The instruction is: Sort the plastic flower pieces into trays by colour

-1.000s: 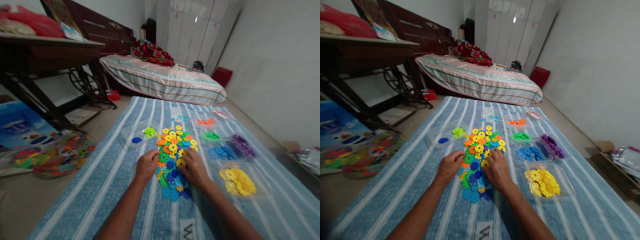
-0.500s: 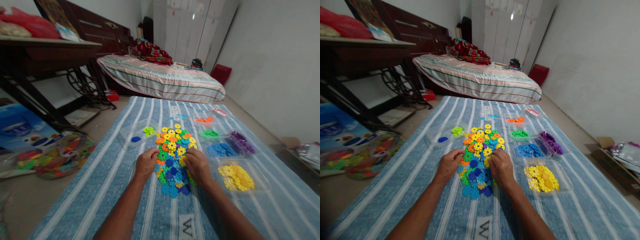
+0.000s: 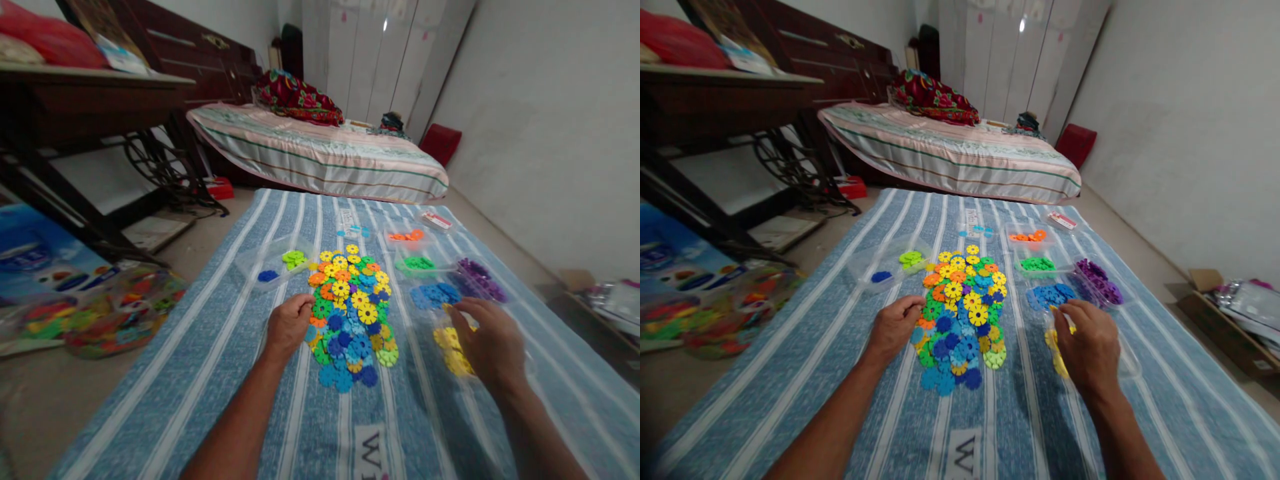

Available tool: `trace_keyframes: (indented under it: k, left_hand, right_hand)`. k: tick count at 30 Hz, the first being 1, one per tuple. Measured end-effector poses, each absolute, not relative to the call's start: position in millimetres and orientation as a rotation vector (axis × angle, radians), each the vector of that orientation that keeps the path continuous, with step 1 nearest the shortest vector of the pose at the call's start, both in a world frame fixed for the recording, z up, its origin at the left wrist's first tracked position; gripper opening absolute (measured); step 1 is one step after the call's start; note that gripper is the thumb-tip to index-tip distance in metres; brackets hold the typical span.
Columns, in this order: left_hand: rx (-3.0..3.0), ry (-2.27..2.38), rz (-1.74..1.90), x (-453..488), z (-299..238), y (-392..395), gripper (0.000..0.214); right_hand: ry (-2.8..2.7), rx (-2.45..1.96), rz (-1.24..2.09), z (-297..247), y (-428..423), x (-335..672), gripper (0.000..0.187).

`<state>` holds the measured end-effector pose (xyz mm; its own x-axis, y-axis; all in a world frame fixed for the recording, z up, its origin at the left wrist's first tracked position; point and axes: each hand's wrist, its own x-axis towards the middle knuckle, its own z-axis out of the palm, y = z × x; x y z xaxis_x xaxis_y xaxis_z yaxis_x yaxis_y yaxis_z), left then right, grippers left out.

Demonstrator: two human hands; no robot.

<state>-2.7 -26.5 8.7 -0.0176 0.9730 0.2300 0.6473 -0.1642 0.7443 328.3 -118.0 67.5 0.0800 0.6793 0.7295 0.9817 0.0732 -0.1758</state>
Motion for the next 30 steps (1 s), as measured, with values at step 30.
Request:
trace_keyframes:
  k: [30]
  left_hand:
    - [1.811,1.677,1.044,-2.2,10.2,-26.2,0.028]
  right_hand:
    - [-2.01,-1.407,0.133,20.7,-79.8,236.1,0.032]
